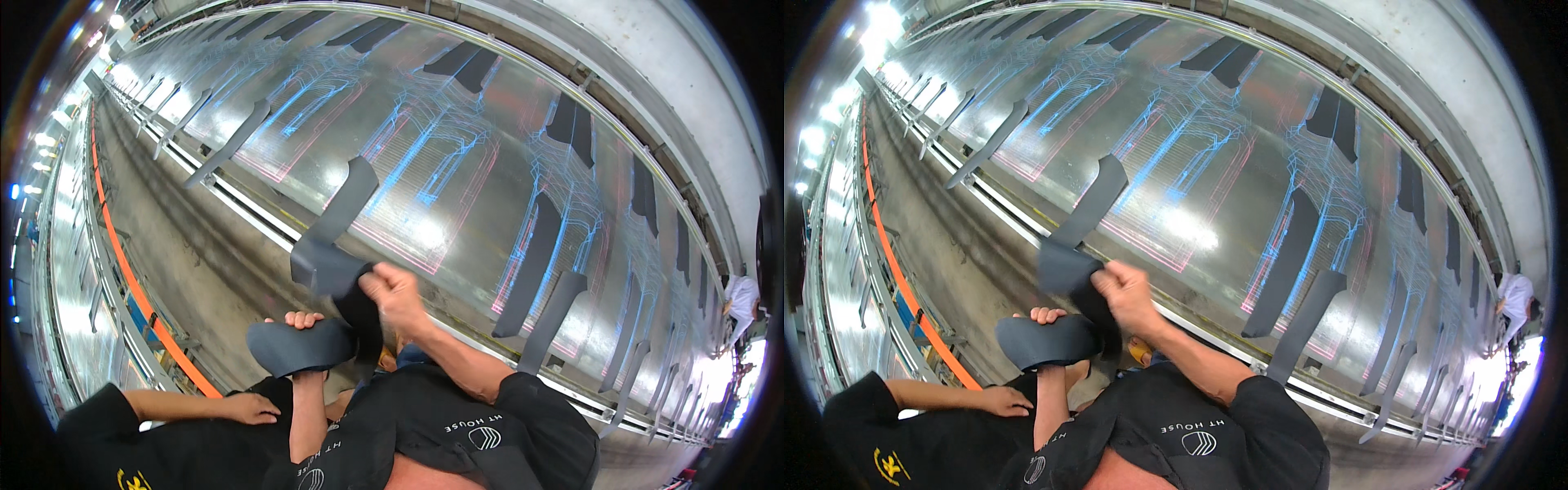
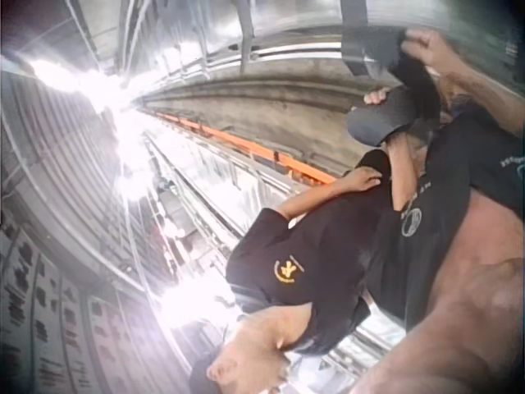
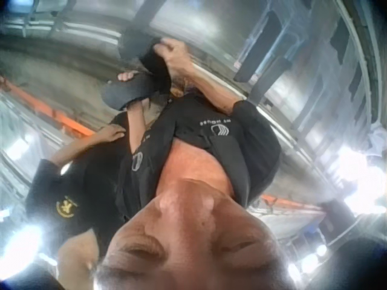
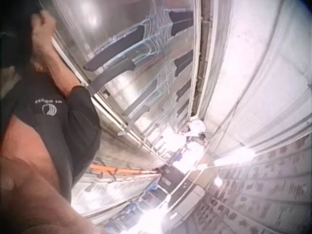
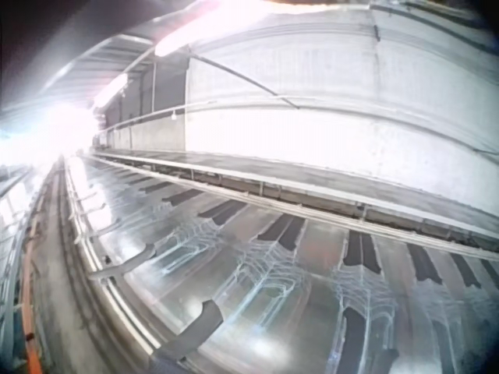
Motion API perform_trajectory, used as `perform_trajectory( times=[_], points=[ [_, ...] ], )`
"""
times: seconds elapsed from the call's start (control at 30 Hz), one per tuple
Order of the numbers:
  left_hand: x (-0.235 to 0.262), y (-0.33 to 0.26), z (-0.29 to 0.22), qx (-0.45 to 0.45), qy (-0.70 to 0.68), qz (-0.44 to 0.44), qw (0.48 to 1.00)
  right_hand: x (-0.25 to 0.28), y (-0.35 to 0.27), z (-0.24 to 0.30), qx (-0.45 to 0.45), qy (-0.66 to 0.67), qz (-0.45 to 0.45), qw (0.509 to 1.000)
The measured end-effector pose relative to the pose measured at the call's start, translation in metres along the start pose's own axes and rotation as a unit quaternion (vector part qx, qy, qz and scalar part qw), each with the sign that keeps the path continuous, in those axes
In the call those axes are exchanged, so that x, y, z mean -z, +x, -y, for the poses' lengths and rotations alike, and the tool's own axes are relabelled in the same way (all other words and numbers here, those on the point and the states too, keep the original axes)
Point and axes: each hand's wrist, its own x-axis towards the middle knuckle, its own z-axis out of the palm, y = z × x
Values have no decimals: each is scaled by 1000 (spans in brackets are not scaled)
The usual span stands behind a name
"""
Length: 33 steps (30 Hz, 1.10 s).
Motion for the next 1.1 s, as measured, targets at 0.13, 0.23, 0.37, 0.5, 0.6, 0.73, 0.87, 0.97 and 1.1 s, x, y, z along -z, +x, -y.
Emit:
perform_trajectory(
  times=[0.13,0.23,0.37,0.5,0.6,0.73,0.87,0.97,1.1],
  points=[
    [11,14,-40,-45,38,28,998,66,71,-26,-127,91,-112,981],
    [14,37,-62,-55,37,34,997,106,114,-56,-113,188,-153,963],
    [14,22,-110,-135,29,-1,990,109,131,-77,119,-417,-298,850],
    [2,57,-133,-157,84,-9,984,67,109,-37,72,-376,-188,904],
    [16,83,-160,-149,97,6,984,-22,101,-19,124,-259,33,957],
    [33,125,-185,-140,138,-11,980,-154,98,-41,250,-174,291,907],
    [38,154,-208,-158,140,-57,976,-252,115,-55,296,-345,276,847],
    [66,171,-248,-134,95,-38,986,-286,135,-66,234,-356,324,844],
    [72,204,-276,-109,84,-16,990,-320,164,-70,272,-399,288,827]
  ],
)
